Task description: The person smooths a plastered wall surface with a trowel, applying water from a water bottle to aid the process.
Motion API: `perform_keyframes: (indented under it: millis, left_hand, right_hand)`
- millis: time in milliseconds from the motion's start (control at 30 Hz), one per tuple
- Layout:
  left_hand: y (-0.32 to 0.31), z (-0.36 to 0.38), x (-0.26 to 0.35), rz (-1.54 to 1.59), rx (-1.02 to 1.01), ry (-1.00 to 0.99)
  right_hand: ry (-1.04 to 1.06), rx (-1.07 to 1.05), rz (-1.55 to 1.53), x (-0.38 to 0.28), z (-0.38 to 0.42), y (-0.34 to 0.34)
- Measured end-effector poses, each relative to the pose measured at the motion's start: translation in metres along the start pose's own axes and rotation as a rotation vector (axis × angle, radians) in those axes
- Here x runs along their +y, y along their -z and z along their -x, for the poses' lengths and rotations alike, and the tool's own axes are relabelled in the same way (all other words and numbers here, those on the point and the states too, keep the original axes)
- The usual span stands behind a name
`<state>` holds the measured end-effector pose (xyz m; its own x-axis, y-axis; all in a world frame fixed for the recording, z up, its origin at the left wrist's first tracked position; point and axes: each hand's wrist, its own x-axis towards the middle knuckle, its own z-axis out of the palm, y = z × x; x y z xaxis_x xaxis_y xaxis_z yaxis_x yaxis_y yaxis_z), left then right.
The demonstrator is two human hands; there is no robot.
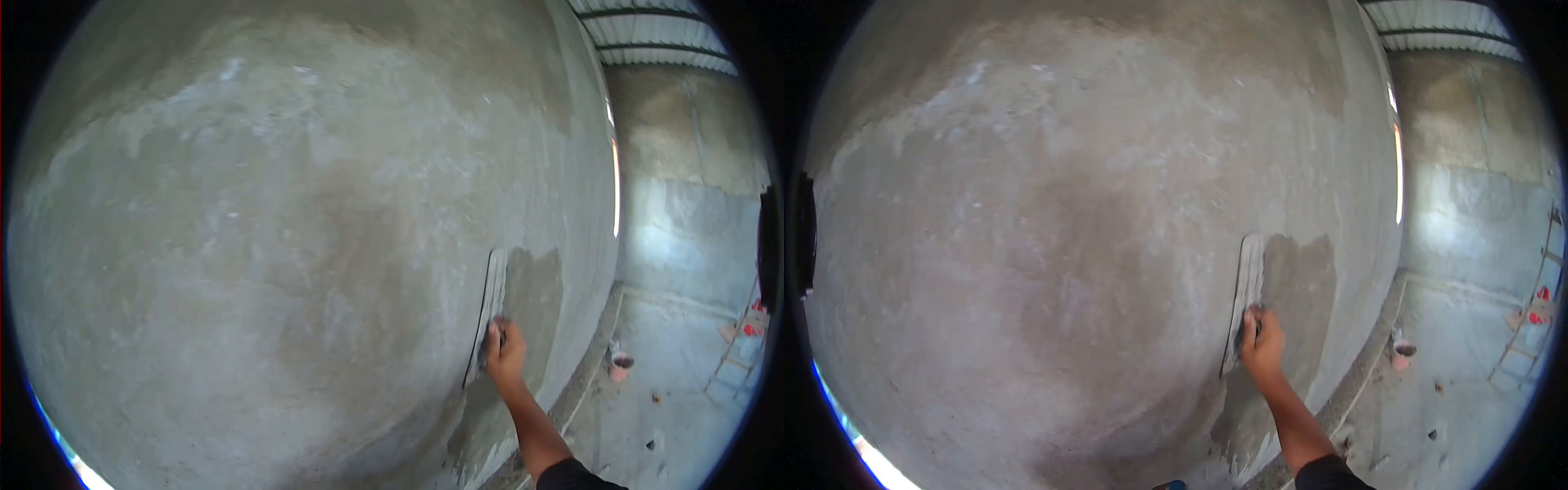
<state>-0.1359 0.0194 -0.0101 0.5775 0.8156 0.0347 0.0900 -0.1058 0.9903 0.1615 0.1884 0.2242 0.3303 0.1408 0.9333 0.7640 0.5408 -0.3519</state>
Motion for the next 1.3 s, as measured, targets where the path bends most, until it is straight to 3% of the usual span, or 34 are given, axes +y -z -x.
perform_keyframes:
  millis: [67,133,200,267,333,367,433,500,533,600,667,800,833,867,900,967,1000,1033,1100,1133,1167,1233,1300]
  left_hand:
    - [-0.002,-0.007,-0.003,0.004,-0.017,-0.010]
    - [-0.007,-0.013,-0.011,0.020,-0.024,-0.020]
    - [-0.008,-0.017,-0.026,0.032,-0.024,-0.021]
    - [-0.007,-0.027,-0.055,0.023,-0.073,-0.041]
    - [0.000,-0.021,-0.090,-0.021,-0.260,-0.160]
    - [-0.009,-0.016,-0.068,-0.019,-0.273,-0.143]
    - [-0.036,-0.002,0.007,0.199,0.019,-0.044]
    - [-0.037,0.005,-0.042,0.172,0.038,-0.025]
    - [-0.032,0.007,-0.051,0.203,0.012,-0.002]
    - [-0.026,0.009,-0.084,0.271,-0.005,0.072]
    - [-0.027,-0.031,-0.075,0.220,0.025,-0.003]
    - [-0.036,0.011,-0.040,0.053,0.260,0.005]
    - [-0.038,0.019,-0.032,0.010,0.316,0.009]
    - [-0.034,0.020,-0.020,0.163,0.246,0.194]
    - [-0.034,0.027,-0.034,0.156,0.240,0.207]
    - [-0.020,0.017,-0.071,0.052,0.325,0.027]
    - [-0.019,0.009,-0.048,0.071,0.236,-0.027]
    - [-0.017,-0.009,-0.057,0.058,0.240,-0.018]
    - [-0.016,-0.009,-0.069,0.323,0.500,-0.245]
    - [-0.019,-0.002,-0.056,0.363,0.455,-0.272]
    - [-0.027,-0.011,-0.015,0.414,0.406,-0.303]
    - [-0.023,-0.009,-0.008,0.406,0.398,-0.295]
    - [-0.015,-0.003,-0.011,0.342,0.348,-0.281]
  right_hand:
    - [-0.339,-0.019,-0.030,0.034,-0.027,0.010]
    - [-0.511,-0.025,0.164,0.080,-0.049,0.015]
    - [-0.439,-0.020,0.051,0.066,-0.041,0.018]
    - [-0.296,-0.030,-0.018,0.011,-0.011,0.010]
    - [-0.056,-0.058,-0.055,-0.020,0.015,0.006]
    - [-0.073,-0.058,-0.043,-0.011,0.014,0.009]
    - [-0.266,-0.050,0.046,0.030,-0.005,0.009]
    - [-0.552,-0.047,0.141,0.073,-0.038,0.020]
    - [-0.575,-0.044,0.162,0.071,-0.026,0.026]
    - [-0.511,-0.044,0.059,0.058,-0.027,0.019]
    - [-0.158,0.006,0.069,0.012,0.013,0.008]
    - [-0.125,-0.037,0.084,0.053,0.055,0.012]
    - [-0.456,-0.047,0.096,0.076,0.049,0.018]
    - [-0.785,-0.053,0.108,0.083,0.045,0.026]
    - [-0.800,-0.049,0.113,0.077,0.061,0.028]
    - [-0.635,-0.054,0.118,0.041,0.089,0.014]
    - [-0.299,0.029,-0.001,0.031,0.112,0.008]
    - [-0.314,0.033,-0.008,0.037,0.117,0.007]
    - [-0.456,-0.164,0.156,0.043,0.160,0.017]
    - [-0.676,-0.088,0.036,0.059,0.167,0.023]
    - [-0.713,-0.098,0.039,0.077,0.180,0.021]
    - [-1.000,0.025,0.218,0.099,0.223,0.018]
    - [-1.019,0.000,0.156,0.045,0.245,0.016]
